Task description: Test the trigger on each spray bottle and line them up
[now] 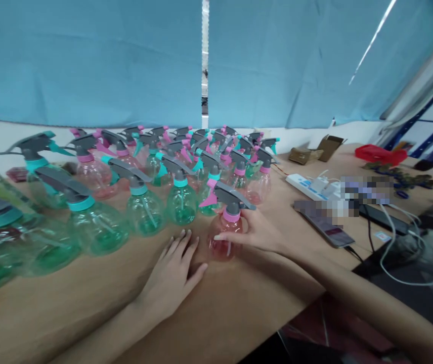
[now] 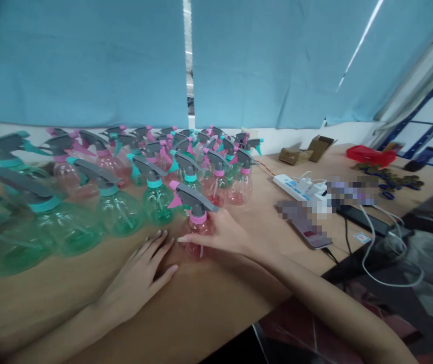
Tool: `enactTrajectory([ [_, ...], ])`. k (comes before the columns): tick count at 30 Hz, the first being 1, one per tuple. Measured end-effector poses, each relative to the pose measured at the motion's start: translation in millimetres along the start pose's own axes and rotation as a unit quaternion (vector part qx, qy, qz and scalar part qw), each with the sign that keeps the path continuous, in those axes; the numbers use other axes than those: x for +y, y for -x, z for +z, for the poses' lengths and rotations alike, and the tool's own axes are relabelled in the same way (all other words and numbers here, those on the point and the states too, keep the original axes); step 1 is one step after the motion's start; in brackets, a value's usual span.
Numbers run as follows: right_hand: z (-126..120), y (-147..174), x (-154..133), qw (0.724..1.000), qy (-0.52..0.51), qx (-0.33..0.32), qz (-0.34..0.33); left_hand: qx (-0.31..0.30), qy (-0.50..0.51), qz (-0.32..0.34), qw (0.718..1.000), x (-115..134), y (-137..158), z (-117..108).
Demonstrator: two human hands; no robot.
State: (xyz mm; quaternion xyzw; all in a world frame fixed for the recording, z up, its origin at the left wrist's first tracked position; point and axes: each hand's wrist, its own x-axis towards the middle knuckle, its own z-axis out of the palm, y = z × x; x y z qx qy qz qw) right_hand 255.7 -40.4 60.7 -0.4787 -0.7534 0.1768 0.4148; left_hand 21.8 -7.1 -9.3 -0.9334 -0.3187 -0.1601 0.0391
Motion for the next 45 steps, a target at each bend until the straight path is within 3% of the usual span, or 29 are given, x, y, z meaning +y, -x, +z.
enactTrajectory([
  [6,-31.5,32.6,7.0,0.997,0.038,0.032,0.052,0.010,-0.001,-0.003,1.000,-0.8,-0.1,-0.9],
  [11,-78.4,62.7,40.3,0.983,0.124,0.076,0.112,0.030,-0.016,-0.009,0.999,3.3,-4.5,6.0],
  [15,-109.8,67.7,65.3,0.970,0.170,0.106,0.137,0.050,-0.004,0.026,0.998,22.1,-29.0,20.9],
  [19,-129.2,56.9,84.3,0.967,0.162,0.124,0.153,0.039,0.016,0.072,0.997,55.5,-72.7,38.1],
  [24,-144.6,36.1,119.9,0.968,0.162,0.154,0.116,-0.001,0.047,0.108,0.993,93.6,-124.6,54.0],
  [28,-157.4,19.8,146.2,0.972,0.152,0.149,0.102,-0.015,0.057,0.121,0.991,108.7,-149.1,59.1],
  [36,-172.5,-4.7,181.5,0.969,0.162,0.162,0.096,-0.013,0.073,0.134,0.988,114.7,-167.0,62.7],
  [45,-170.4,-17.8,185.0,0.974,0.144,0.162,0.069,-0.024,0.076,0.136,0.987,117.7,-179.7,66.1],
])
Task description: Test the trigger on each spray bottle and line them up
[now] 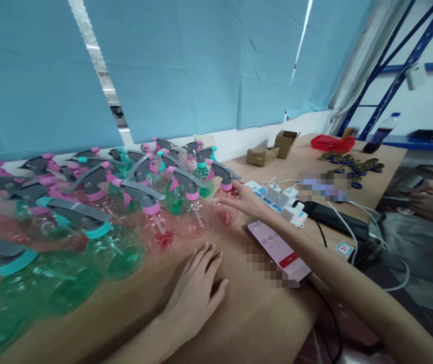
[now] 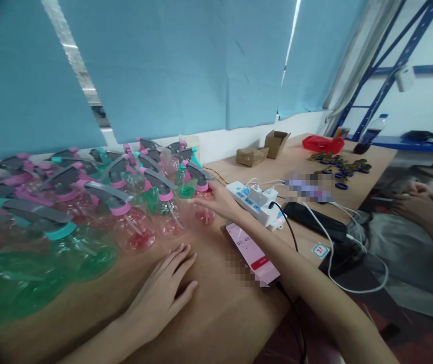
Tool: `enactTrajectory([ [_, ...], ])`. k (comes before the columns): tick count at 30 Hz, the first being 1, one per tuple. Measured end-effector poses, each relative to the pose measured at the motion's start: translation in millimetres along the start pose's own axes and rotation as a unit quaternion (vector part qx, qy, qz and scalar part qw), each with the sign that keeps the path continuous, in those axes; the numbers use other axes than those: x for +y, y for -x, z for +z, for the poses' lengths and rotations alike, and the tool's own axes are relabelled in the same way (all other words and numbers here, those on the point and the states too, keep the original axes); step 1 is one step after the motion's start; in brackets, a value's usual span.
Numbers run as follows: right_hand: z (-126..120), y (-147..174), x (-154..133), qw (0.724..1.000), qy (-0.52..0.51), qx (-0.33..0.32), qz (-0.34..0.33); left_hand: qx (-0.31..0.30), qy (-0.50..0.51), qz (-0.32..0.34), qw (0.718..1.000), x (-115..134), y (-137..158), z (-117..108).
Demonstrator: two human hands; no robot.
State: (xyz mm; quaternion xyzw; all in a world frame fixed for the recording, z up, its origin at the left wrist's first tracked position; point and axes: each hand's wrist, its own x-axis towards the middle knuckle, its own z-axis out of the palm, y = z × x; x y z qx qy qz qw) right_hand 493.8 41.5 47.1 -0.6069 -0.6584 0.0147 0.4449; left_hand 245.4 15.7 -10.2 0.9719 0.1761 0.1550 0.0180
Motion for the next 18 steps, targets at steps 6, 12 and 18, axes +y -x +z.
enactTrajectory([
  [6,0.0,3.2,-6.3,1.000,-0.003,0.004,-0.003,-0.006,0.011,-0.002,1.000,0.2,-2.2,-1.0],
  [12,-11.0,43.6,-24.9,0.995,0.018,0.091,0.047,0.018,0.044,-0.003,0.999,-0.2,0.9,-1.8],
  [18,-5.5,75.1,-89.0,0.989,-0.115,0.031,0.090,0.079,0.109,0.002,0.991,6.6,18.6,-13.1],
])
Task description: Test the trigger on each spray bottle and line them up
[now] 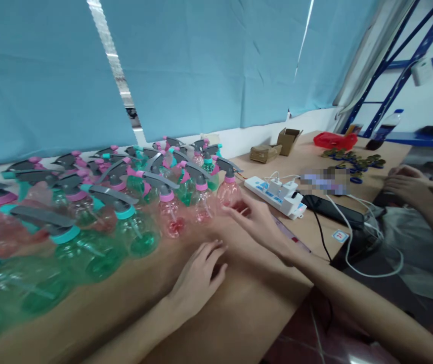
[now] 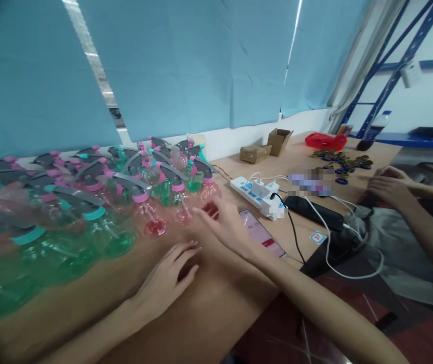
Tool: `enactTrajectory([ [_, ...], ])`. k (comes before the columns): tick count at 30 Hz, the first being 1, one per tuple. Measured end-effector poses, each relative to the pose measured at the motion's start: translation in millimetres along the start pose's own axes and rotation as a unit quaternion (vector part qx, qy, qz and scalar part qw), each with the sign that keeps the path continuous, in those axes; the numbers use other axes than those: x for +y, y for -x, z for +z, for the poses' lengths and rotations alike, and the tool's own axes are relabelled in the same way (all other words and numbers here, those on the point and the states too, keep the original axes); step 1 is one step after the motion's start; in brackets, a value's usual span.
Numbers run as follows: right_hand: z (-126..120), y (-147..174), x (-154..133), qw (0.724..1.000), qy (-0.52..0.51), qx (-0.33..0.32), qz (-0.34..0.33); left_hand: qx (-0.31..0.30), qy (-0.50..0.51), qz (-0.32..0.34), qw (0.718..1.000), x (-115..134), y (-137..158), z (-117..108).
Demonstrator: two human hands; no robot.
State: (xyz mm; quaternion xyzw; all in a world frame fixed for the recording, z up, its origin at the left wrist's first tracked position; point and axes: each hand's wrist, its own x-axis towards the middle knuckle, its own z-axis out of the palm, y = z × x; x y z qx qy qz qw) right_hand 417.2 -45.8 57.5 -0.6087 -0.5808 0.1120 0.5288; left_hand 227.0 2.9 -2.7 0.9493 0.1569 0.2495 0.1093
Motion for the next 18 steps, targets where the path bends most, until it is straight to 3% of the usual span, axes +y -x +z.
enactTrajectory([
  [5,62.8,5.2,-39.8,0.984,-0.119,-0.132,0.013,0.075,0.028,0.081,0.993,19.9,37.5,-38.8],
  [7,96.2,7.2,-56.6,0.952,-0.214,-0.217,0.038,0.101,0.006,0.144,0.984,29.5,57.8,-58.0],
  [13,205.1,24.6,-131.3,0.890,-0.253,-0.378,-0.038,0.093,-0.121,0.186,0.970,56.1,112.1,-97.3],
  [18,273.9,48.1,-192.1,0.848,-0.265,-0.456,-0.051,0.059,-0.200,0.187,0.960,52.1,155.6,-114.3],
])
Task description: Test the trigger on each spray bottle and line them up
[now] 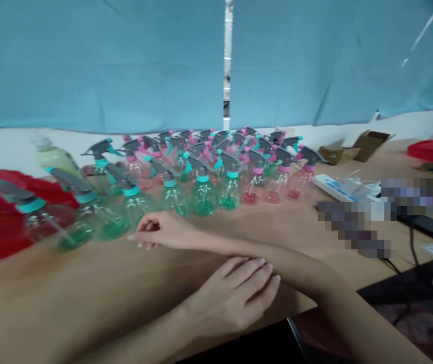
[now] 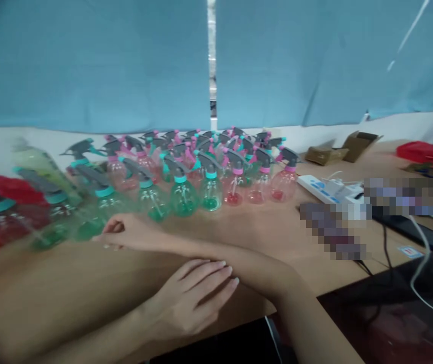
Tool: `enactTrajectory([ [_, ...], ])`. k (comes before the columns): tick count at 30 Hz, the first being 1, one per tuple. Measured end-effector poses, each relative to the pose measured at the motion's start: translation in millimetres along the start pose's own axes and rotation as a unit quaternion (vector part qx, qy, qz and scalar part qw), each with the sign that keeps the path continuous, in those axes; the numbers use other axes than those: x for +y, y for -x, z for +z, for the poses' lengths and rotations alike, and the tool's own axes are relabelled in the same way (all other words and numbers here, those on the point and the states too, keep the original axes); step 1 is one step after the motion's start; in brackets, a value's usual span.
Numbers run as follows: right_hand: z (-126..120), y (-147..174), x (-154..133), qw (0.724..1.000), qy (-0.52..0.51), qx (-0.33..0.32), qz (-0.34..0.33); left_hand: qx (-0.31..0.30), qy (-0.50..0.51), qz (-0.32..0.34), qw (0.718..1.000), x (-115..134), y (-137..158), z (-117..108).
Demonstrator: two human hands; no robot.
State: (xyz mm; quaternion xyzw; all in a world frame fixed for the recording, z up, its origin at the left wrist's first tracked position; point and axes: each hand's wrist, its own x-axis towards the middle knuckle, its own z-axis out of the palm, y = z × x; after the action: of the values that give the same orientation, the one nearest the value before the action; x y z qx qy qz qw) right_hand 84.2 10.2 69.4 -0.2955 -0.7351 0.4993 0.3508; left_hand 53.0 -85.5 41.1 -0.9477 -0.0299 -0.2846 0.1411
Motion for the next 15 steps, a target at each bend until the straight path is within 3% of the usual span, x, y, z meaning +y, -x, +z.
enactTrajectory([
  [6,43.4,-20.4,1.1,0.998,-0.026,-0.052,0.039,0.004,-0.048,-0.076,0.996,-2.9,43.4,-22.1],
  [10,60.1,-28.8,12.0,0.993,-0.075,-0.058,0.073,-0.055,-0.042,-0.030,0.997,1.8,42.6,-21.9],
  [15,59.7,-32.2,24.8,0.987,-0.102,-0.066,0.101,-0.049,-0.071,-0.031,0.996,-12.8,68.9,-27.0],
])
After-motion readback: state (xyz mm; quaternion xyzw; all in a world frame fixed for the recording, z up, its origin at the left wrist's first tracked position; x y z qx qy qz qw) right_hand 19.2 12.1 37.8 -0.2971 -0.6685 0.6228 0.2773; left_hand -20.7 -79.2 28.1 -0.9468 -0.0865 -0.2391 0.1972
